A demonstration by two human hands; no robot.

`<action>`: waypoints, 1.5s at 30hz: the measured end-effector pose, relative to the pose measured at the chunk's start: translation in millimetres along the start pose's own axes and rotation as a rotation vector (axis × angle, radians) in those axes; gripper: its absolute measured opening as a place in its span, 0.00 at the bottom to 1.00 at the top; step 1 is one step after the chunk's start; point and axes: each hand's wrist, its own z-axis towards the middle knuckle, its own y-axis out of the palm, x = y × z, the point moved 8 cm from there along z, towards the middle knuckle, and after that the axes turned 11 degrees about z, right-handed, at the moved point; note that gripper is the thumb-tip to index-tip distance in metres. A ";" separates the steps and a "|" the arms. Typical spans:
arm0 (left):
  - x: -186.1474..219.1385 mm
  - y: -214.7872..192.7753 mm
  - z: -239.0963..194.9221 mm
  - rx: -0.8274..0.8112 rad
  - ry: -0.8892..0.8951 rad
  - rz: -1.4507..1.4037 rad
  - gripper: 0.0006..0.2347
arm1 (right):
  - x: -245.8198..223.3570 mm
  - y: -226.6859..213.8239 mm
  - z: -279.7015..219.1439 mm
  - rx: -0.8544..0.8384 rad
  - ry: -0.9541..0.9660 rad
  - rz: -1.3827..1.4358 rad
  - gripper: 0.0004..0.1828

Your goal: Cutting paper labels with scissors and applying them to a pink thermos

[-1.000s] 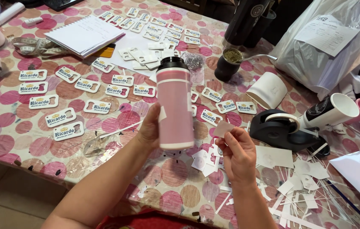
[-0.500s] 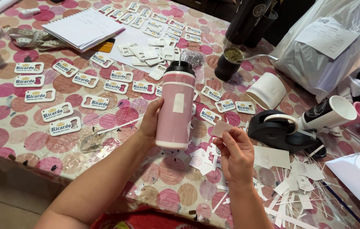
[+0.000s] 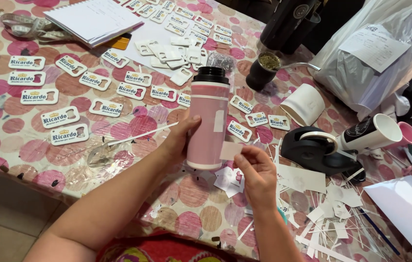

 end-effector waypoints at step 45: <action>32.6 40.8 -35.5 -0.073 0.208 0.158 0.36 | -11.9 26.4 -8.6 0.011 -0.096 -0.356 0.09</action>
